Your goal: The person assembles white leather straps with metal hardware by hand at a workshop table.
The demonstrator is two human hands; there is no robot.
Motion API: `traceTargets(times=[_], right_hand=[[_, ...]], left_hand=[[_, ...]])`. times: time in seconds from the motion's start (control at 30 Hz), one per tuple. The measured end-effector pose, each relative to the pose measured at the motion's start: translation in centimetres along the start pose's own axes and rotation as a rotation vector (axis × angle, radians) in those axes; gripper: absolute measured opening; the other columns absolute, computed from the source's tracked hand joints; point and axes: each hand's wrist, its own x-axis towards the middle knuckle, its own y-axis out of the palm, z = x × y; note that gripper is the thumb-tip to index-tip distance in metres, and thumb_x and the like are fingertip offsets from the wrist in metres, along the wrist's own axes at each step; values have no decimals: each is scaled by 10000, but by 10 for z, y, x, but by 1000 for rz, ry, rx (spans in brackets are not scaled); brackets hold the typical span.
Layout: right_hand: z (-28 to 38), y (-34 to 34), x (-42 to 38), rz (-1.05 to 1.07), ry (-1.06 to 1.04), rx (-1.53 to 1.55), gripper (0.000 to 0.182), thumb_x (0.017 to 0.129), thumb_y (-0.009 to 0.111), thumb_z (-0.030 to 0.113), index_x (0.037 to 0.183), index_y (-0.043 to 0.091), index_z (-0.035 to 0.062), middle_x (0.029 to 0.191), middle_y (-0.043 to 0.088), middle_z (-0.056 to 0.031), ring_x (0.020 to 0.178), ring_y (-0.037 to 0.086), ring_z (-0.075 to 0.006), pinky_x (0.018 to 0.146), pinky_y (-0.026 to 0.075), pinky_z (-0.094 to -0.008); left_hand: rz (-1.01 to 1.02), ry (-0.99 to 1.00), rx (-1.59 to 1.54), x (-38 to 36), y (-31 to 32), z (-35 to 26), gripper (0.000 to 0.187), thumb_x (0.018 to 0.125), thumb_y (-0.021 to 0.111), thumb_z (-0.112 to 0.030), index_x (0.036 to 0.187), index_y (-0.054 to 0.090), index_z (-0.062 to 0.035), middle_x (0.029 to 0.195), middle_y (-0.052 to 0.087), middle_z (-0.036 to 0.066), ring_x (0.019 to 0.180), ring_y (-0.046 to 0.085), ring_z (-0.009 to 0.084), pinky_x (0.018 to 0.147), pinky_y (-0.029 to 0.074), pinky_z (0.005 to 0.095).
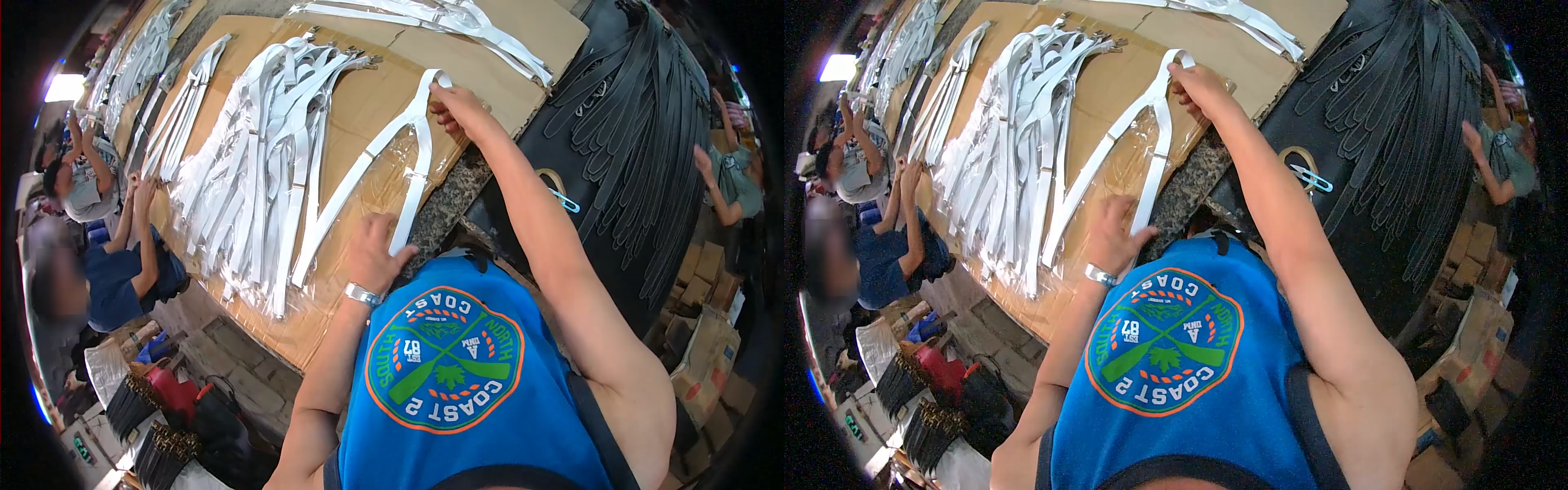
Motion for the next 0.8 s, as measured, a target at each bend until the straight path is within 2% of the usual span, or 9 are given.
traceTargets(times=[0.1,0.23,0.4,0.43,0.5,0.57,0.63,0.77,0.8], right_hand=[[1,8,26,18,-8,0,187,893,640,212,919,625,28,724,594,-32,553,535,-113,433,381,-258],[14,11,46,-24,-107,-9,102,860,647,75,943,625,19,716,614,-44,551,549,-117,426,386,-257],[30,3,57,-33,-180,70,101,858,641,47,954,623,23,738,623,-55,524,537,-120,412,398,-262],[33,1,59,-40,-207,96,101,858,639,42,955,623,23,743,625,-57,518,534,-120,410,399,-262],[43,-10,61,-46,-232,107,113,855,646,46,966,625,43,792,641,-46,586,570,-117,454,434,-256],[50,-16,63,-76,-224,139,121,850,654,52,969,632,59,827,651,-36,636,591,-116,487,454,-254],[54,-27,71,-64,-246,60,172,869,665,104,1038,639,114,906,655,5,747,605,-109,629,484,-257],[64,-43,74,-44,-228,-18,216,861,697,191,1058,630,134,965,648,24,874,603,-114,715,472,-271],[66,-45,74,-60,-193,-70,238,864,697,242,1062,626,132,970,646,28,882,602,-113,727,468,-270]], left_hand=[[49,-34,149,-18,18,-6,427,733,723,-89,1131,571,-110,1068,565,148,976,563,362,808,466,446],[57,-229,-128,-29,23,11,414,751,635,1,1143,539,-94,1032,547,174,926,556,408,808,470,487],[217,-354,-793,-44,5,30,589,875,653,-17,1380,355,-62,1008,663,132,895,628,172,786,507,319],[250,-428,-786,-46,-1,35,594,875,656,-17,1386,356,-60,991,665,122,871,628,160,769,511,307],[316,-590,-777,-58,-14,48,604,875,662,-16,1396,357,-56,958,668,103,823,630,136,735,518,284],[315,-600,-860,-70,-17,65,531,879,670,-34,1352,429,-6,925,672,89,782,627,119,694,518,254],[338,-643,-955,-75,-23,74,482,876,676,-39,1310,474,19,891,674,81,769,628,123,689,517,251],[357,-549,-728,-79,-27,102,442,884,693,-113,1271,522,16,912,680,55,750,634,97,672,514,239],[350,-539,-681,-74,-32,97,401,937,647,-219,1253,546,6,929,683,48,741,651,93,648,511,235]])
